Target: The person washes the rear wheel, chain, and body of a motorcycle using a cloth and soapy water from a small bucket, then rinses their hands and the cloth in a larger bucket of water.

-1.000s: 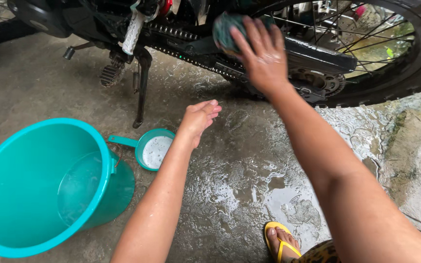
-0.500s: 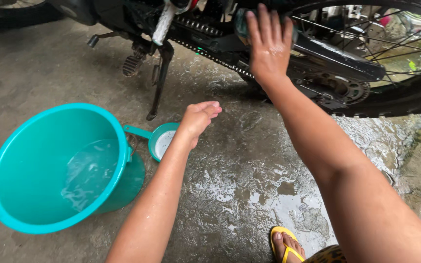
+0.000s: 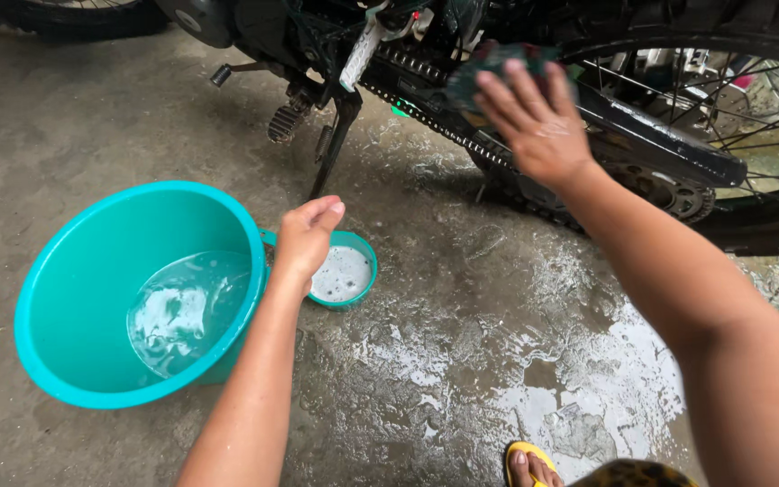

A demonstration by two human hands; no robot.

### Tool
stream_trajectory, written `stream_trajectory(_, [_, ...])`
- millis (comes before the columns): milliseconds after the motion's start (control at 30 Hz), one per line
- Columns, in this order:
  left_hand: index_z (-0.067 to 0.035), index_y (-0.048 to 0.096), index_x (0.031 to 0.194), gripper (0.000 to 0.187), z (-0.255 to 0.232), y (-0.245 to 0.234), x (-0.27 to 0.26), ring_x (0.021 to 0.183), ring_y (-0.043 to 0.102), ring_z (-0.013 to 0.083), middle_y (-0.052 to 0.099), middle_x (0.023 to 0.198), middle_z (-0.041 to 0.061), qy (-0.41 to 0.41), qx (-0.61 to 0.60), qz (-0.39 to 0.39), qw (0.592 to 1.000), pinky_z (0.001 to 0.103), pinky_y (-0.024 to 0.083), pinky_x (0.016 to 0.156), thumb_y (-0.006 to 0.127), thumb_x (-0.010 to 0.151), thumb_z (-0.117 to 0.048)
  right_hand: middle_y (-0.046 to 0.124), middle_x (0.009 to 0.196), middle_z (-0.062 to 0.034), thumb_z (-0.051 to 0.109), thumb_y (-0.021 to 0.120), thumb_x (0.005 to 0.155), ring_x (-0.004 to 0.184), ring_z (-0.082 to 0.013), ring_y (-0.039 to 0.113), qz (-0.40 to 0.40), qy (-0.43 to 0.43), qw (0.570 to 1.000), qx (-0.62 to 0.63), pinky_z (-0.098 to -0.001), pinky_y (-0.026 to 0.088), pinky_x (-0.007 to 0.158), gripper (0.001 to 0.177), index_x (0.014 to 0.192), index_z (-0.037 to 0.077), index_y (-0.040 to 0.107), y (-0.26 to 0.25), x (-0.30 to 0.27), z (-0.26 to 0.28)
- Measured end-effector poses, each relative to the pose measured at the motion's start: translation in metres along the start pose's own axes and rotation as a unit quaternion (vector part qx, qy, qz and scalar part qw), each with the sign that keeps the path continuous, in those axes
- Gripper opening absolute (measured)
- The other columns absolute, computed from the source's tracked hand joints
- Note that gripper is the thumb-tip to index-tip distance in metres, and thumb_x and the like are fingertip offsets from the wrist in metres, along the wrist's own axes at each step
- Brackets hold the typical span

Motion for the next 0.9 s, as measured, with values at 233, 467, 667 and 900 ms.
stream_trajectory(233, [-0.001, 0.074, 0.122, 0.04, 0.018, 0.019, -0.02, 0.106, 0.07, 0.016, 0.078, 0.116, 0.012, 0.002, -0.036, 0.037, 0.999, 0.03, 0.054, 0.092, 0.073, 0.092, -0.027, 0.041, 0.171, -0.0106, 0.02, 0.06, 0.099, 0.152, -0.0297, 0.043, -0.031, 0.006, 0.99, 0.135, -0.0552, 0.028, 0.123, 0.064, 0.163, 0.022, 0.053, 0.0, 0.055, 0.025])
stream_trajectory(467, [-0.001, 0.072, 0.124, 0.039, 0.025, -0.019, -0.015, 0.107, 0.072, 0.0152, 0.077, 0.116, 0.01, 0.007, -0.002, 0.027, 1.0, 0.03, 0.055, 0.092, 0.071, 0.094, -0.026, 0.048, 0.169, -0.0076, 0.01, 0.063, 0.099, 0.154, -0.0261, 0.046, -0.047, 0.095, 0.986, 0.131, -0.0528, 0.028, 0.124, 0.065, 0.161, 0.028, 0.057, 0.01, 0.013, -0.008])
stream_trajectory(667, [-0.002, 0.071, 0.125, 0.04, 0.026, -0.033, -0.021, 0.106, 0.071, 0.017, 0.077, 0.117, 0.012, -0.027, 0.018, 0.012, 0.999, 0.031, 0.055, 0.091, 0.071, 0.093, -0.026, 0.058, 0.149, -0.0137, 0.011, 0.063, 0.104, 0.141, -0.0304, 0.052, -0.003, 0.112, 0.976, 0.187, -0.0682, 0.023, 0.129, 0.048, 0.152, 0.012, 0.058, 0.016, 0.046, 0.013])
stream_trajectory(900, [-0.001, 0.071, 0.126, 0.04, 0.013, -0.022, -0.032, 0.108, 0.07, 0.0157, 0.077, 0.119, 0.011, -0.011, 0.014, 0.038, 0.999, 0.03, 0.054, 0.094, 0.071, 0.093, -0.025, 0.068, 0.136, -0.0037, 0.008, 0.066, 0.088, 0.125, -0.0201, 0.06, -0.043, 0.028, 0.984, 0.17, -0.0623, 0.022, 0.12, 0.056, 0.141, 0.027, 0.071, -0.011, 0.041, -0.02])
Point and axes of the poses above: each hand's wrist, its own x-axis towards the middle knuckle, its own y-axis out of the palm, z = x × y, the point moved 10 cm from there along x, towards the middle knuckle
